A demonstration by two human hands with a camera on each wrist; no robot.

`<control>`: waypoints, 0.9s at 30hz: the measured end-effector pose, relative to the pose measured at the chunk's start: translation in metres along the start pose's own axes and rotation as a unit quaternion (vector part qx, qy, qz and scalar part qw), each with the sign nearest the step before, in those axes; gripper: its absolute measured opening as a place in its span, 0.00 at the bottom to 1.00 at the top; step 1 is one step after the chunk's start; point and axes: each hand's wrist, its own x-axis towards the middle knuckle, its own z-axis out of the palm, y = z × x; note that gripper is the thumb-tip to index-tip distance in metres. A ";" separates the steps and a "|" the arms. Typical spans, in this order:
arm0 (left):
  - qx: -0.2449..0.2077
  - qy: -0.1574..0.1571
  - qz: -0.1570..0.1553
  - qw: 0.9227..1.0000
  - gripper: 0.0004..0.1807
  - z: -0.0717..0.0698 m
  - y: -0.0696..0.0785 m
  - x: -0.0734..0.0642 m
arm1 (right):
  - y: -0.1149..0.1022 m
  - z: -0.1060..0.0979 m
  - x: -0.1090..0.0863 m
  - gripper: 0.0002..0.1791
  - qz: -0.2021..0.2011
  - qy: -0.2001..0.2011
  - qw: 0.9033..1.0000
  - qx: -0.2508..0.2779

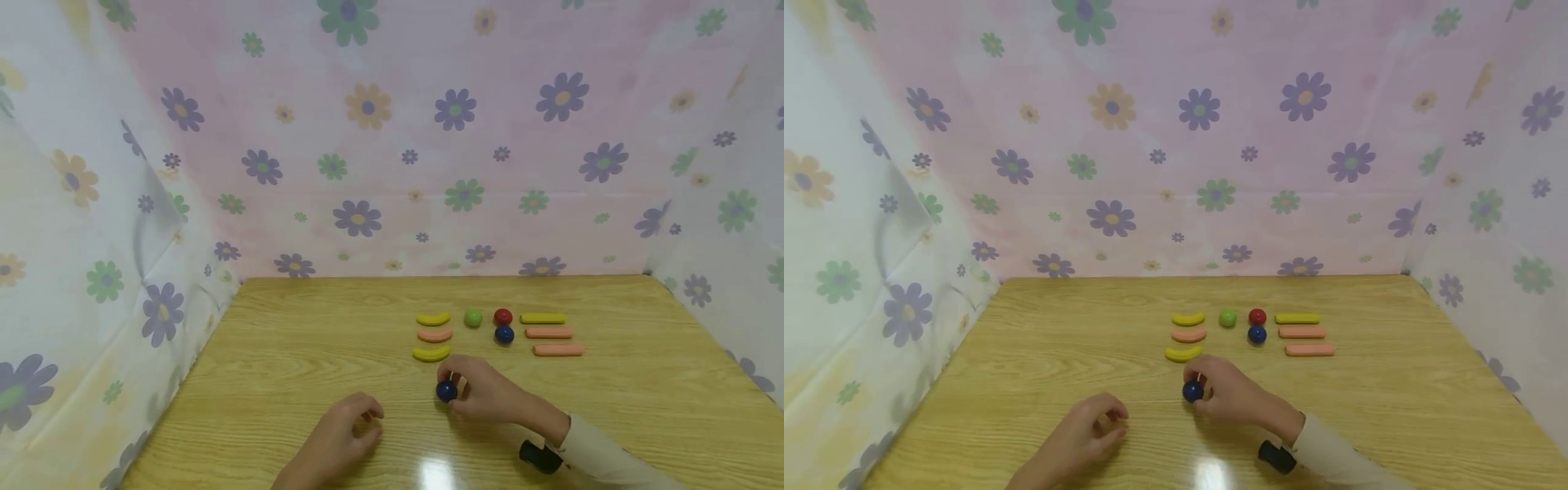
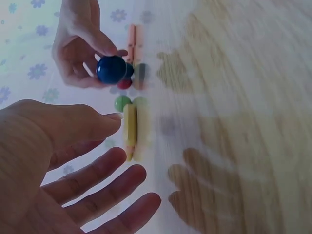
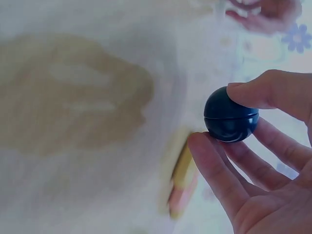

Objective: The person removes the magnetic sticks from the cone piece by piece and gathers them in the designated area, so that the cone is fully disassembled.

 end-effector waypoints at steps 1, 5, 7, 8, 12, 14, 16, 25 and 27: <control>0.003 0.003 0.001 1.000 0.08 -0.001 -0.001 -0.001 | 0.003 -0.004 -0.001 0.16 0.002 0.006 1.000 -0.009; 0.009 0.013 0.005 1.000 0.08 -0.002 -0.005 -0.002 | 0.014 -0.022 -0.002 0.17 -0.001 0.033 0.999 -0.043; 0.010 0.015 0.002 1.000 0.09 -0.003 -0.007 -0.002 | 0.019 -0.029 -0.002 0.17 -0.004 0.047 0.998 -0.051; 0.012 0.016 0.000 1.000 0.09 -0.004 -0.008 -0.002 | 0.022 -0.032 -0.001 0.17 -0.005 0.054 0.997 -0.055; 0.037 0.020 -0.016 0.999 0.10 -0.007 -0.013 -0.001 | 0.033 -0.040 0.003 0.17 0.000 0.077 0.994 -0.072; 0.055 0.028 -0.018 0.998 0.11 -0.010 -0.015 0.000 | 0.039 -0.043 0.006 0.18 0.003 0.083 0.993 -0.081; 0.078 0.042 -0.019 0.996 0.12 -0.013 -0.018 0.002 | 0.045 -0.045 0.010 0.17 0.007 0.085 0.992 -0.089; 0.158 0.123 -0.008 0.980 0.18 -0.034 -0.034 0.012 | 0.058 -0.050 0.024 0.15 0.008 0.091 0.985 -0.149; 0.179 0.147 0.001 0.973 0.19 -0.042 -0.040 0.015 | 0.060 -0.050 0.027 0.15 0.015 0.092 0.979 -0.181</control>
